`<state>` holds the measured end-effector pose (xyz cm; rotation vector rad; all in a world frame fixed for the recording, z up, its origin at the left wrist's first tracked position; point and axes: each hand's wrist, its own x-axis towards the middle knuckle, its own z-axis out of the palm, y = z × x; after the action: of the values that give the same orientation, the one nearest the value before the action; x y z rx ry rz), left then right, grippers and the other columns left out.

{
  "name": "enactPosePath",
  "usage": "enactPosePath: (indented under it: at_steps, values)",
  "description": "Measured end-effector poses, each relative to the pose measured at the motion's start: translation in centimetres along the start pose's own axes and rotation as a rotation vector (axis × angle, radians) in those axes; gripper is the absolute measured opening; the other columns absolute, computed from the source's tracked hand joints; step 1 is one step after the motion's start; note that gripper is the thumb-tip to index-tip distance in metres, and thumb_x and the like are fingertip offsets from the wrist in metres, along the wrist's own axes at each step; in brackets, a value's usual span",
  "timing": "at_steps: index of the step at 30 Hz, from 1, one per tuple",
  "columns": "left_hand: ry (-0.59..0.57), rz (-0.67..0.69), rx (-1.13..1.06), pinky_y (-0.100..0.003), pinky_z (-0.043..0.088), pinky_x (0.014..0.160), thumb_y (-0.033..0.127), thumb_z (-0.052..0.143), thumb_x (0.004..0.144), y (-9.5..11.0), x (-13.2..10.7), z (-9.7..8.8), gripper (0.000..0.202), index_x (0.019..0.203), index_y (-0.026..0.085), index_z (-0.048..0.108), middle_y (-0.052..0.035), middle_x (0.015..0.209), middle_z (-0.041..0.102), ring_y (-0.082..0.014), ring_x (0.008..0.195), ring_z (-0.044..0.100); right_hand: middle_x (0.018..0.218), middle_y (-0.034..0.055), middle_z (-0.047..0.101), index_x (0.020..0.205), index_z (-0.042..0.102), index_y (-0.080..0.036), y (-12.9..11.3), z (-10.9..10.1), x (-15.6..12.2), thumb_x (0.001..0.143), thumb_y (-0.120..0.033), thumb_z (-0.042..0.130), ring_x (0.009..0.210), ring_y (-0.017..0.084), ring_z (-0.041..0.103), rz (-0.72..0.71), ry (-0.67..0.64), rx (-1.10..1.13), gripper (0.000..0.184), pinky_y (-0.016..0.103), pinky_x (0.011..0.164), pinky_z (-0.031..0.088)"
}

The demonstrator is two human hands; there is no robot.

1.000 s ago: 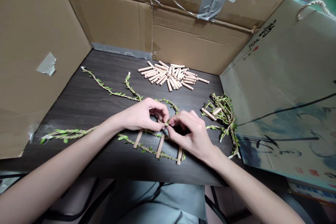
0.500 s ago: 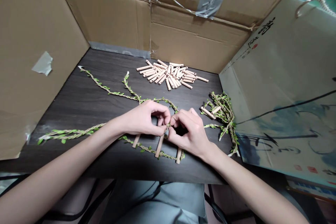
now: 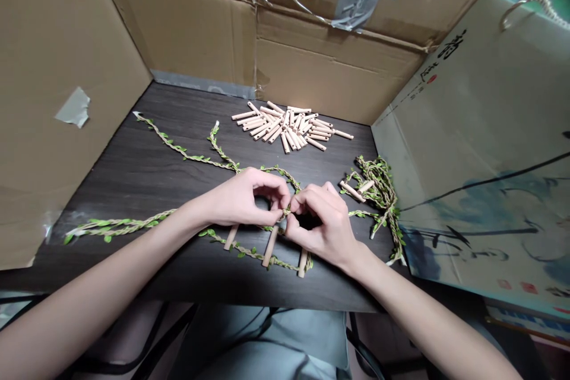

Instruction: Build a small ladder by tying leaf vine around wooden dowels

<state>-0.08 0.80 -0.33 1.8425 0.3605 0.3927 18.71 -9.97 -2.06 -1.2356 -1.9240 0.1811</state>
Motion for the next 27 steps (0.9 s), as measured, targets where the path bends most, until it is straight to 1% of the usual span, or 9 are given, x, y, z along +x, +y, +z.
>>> enactPosePath:
  at_steps: [3,6,11,15,17,20,24,27]
  values:
    - [0.013,0.096,0.159,-0.017,0.052,0.073,0.007,0.064,0.075,0.6,0.0,0.0,0.013,0.084,0.013,0.071,0.001,0.078,0.071,-0.0095,0.071,0.066,0.071,-0.0037,0.057,0.08,0.054,-0.02,0.1,0.1,-0.1,0.083,-0.016,0.063,0.064,0.013,0.05,0.011,-0.01,-0.017,0.011,0.033,0.069,0.029]
    - [0.04,0.177,0.268,-0.015,0.049,0.069,0.005,0.065,0.073,0.8,0.0,0.2,0.012,0.079,0.013,0.069,0.0033,0.073,0.068,-0.0073,0.065,0.063,0.069,-0.0044,0.055,0.079,0.053,-0.02,0.2,0.2,-0.1,0.083,-0.018,0.063,0.063,0.012,0.048,0.008,-0.02,-0.023,0.012,0.033,0.068,0.027]
    - [0.119,0.273,0.312,-0.015,0.046,0.063,0.003,0.063,0.07,0.4,0.2,1.1,0.012,0.074,0.015,0.065,0.0046,0.068,0.062,-0.0064,0.06,0.055,0.066,-0.0057,0.052,0.076,0.051,-0.02,0.1,0.2,-0.1,0.082,-0.018,0.062,0.059,0.011,0.045,0.024,-0.002,-0.009,0.013,0.032,0.067,0.026]
    - [0.146,0.328,0.325,-0.016,0.044,0.062,0.002,0.061,0.067,0.3,0.3,1.4,0.016,0.075,0.015,0.065,0.0046,0.067,0.06,-0.0065,0.059,0.052,0.065,-0.0065,0.052,0.074,0.051,-0.02,-0.2,0.4,-0.1,0.08,-0.016,0.06,0.059,0.01,0.044,0.073,0.023,0.045,0.011,0.032,0.068,0.028]
    - [0.156,0.345,0.338,-0.016,0.044,0.062,0.001,0.06,0.067,0.5,0.2,1.4,0.016,0.074,0.015,0.065,0.0046,0.067,0.058,-0.0066,0.059,0.051,0.065,-0.0071,0.052,0.074,0.053,-0.02,-0.3,0.5,-0.1,0.079,-0.015,0.059,0.058,0.01,0.045,0.117,0.031,0.076,0.009,0.031,0.068,0.029]
    - [0.142,0.328,0.358,-0.017,0.045,0.064,0.004,0.061,0.072,0.7,0.1,1.2,0.013,0.077,0.015,0.065,0.0035,0.069,0.06,-0.0073,0.062,0.053,0.065,-0.0075,0.053,0.075,0.055,-0.019,-0.2,0.4,-0.1,0.077,-0.014,0.059,0.058,0.009,0.045,0.159,0.037,0.087,0.007,0.031,0.069,0.029]
    - [0.099,0.308,0.419,-0.018,0.045,0.066,0.008,0.062,0.078,0.8,0.0,1.1,0.008,0.081,0.015,0.064,0.0018,0.073,0.061,-0.0086,0.065,0.054,0.065,-0.0068,0.054,0.074,0.054,-0.019,-0.1,0.3,-0.2,0.079,-0.017,0.061,0.059,0.01,0.048,0.137,0.019,0.044,0.008,0.031,0.069,0.028]
    - [0.092,0.337,0.482,-0.02,0.042,0.064,0.006,0.059,0.078,0.7,0.0,1.2,0.01,0.079,0.016,0.062,0.0023,0.071,0.057,-0.0094,0.064,0.05,0.065,-0.0067,0.054,0.074,0.053,-0.019,-0.1,0.3,-0.1,0.078,-0.017,0.06,0.06,0.01,0.048,0.12,-0.01,0.018,0.009,0.032,0.069,0.027]
